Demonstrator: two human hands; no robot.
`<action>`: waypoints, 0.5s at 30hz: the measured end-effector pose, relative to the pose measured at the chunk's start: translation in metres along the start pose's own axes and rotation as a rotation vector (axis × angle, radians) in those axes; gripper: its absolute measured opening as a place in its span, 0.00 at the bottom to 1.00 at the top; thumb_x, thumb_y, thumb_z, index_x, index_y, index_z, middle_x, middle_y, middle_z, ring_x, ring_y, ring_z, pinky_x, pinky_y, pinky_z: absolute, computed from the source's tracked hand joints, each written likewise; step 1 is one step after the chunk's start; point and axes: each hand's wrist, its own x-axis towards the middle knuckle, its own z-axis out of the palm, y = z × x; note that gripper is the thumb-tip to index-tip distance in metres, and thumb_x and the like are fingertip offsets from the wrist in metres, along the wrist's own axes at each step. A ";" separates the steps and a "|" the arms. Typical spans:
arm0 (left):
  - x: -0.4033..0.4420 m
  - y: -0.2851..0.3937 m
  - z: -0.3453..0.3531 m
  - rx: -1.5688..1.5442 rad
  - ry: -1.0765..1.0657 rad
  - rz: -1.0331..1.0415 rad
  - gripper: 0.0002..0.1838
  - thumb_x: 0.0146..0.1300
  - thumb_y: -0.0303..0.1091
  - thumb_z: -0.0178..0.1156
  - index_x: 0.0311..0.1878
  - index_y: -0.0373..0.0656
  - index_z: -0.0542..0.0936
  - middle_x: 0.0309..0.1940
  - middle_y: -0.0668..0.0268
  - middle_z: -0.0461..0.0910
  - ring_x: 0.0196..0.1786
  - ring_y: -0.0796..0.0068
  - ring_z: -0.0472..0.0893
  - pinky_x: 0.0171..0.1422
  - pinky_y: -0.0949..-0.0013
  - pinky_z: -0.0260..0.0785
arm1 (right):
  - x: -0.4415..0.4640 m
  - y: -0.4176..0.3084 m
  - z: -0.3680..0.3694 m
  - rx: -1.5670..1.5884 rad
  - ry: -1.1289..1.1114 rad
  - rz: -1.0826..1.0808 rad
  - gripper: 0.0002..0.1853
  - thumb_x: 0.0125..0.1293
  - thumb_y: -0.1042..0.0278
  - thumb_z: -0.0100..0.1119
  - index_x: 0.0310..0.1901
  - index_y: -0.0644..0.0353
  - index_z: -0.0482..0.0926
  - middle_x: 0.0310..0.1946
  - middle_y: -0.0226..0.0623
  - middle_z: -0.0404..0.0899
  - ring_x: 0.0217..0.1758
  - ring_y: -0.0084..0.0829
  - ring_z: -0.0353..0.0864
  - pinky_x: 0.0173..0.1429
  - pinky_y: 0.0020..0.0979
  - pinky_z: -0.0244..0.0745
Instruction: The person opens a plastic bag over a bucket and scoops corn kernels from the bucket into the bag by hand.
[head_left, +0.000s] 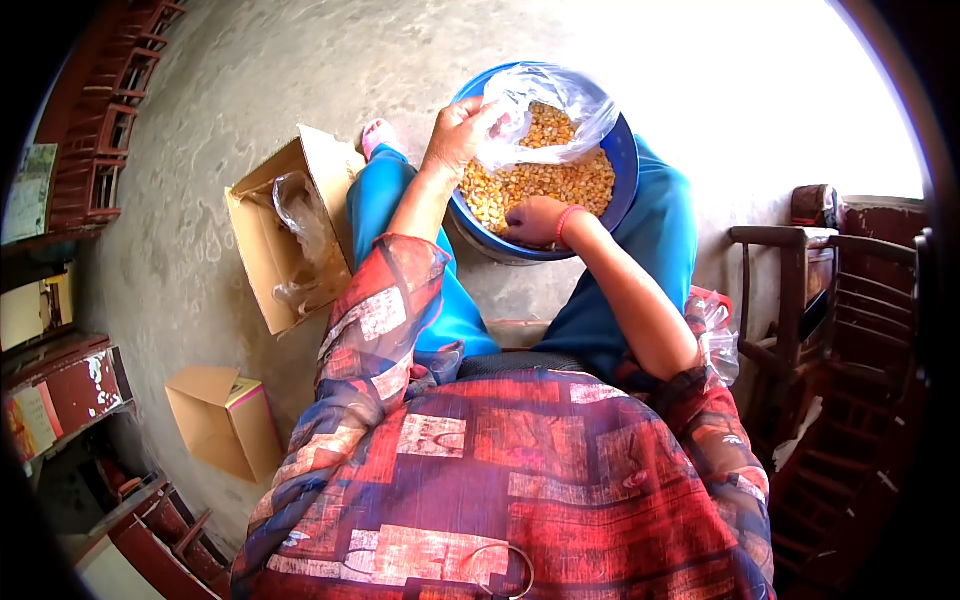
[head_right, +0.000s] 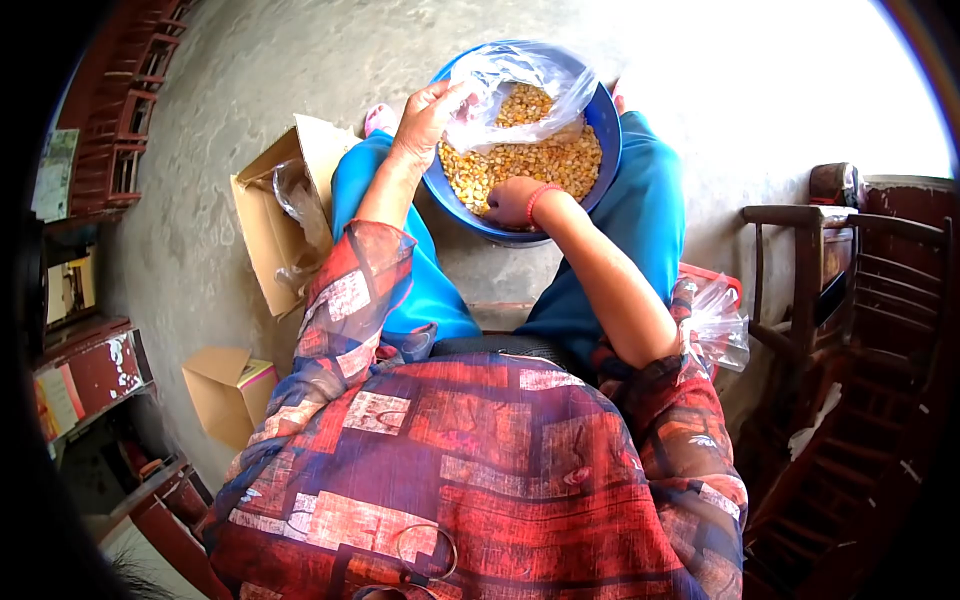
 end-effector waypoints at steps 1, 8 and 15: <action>0.000 -0.001 0.000 -0.022 0.008 0.014 0.08 0.57 0.35 0.57 0.33 0.40 0.80 0.27 0.70 0.79 0.29 0.85 0.75 0.35 0.80 0.66 | 0.001 0.002 -0.001 0.001 0.001 0.000 0.16 0.55 0.55 0.46 0.31 0.59 0.77 0.28 0.49 0.77 0.33 0.46 0.75 0.42 0.40 0.68; -0.002 0.001 0.000 0.013 0.108 0.048 0.09 0.57 0.35 0.58 0.27 0.40 0.81 0.24 0.71 0.79 0.27 0.87 0.74 0.32 0.81 0.65 | -0.011 -0.008 -0.022 0.536 -0.064 0.072 0.14 0.55 0.57 0.49 0.29 0.58 0.79 0.18 0.34 0.74 0.18 0.26 0.70 0.23 0.29 0.66; -0.001 0.000 0.002 0.003 0.142 0.114 0.08 0.56 0.34 0.59 0.31 0.39 0.80 0.24 0.71 0.78 0.27 0.87 0.74 0.31 0.82 0.65 | -0.025 -0.015 -0.035 0.993 -0.159 0.014 0.13 0.61 0.56 0.50 0.26 0.57 0.73 0.12 0.20 0.61 0.12 0.12 0.54 0.13 0.17 0.47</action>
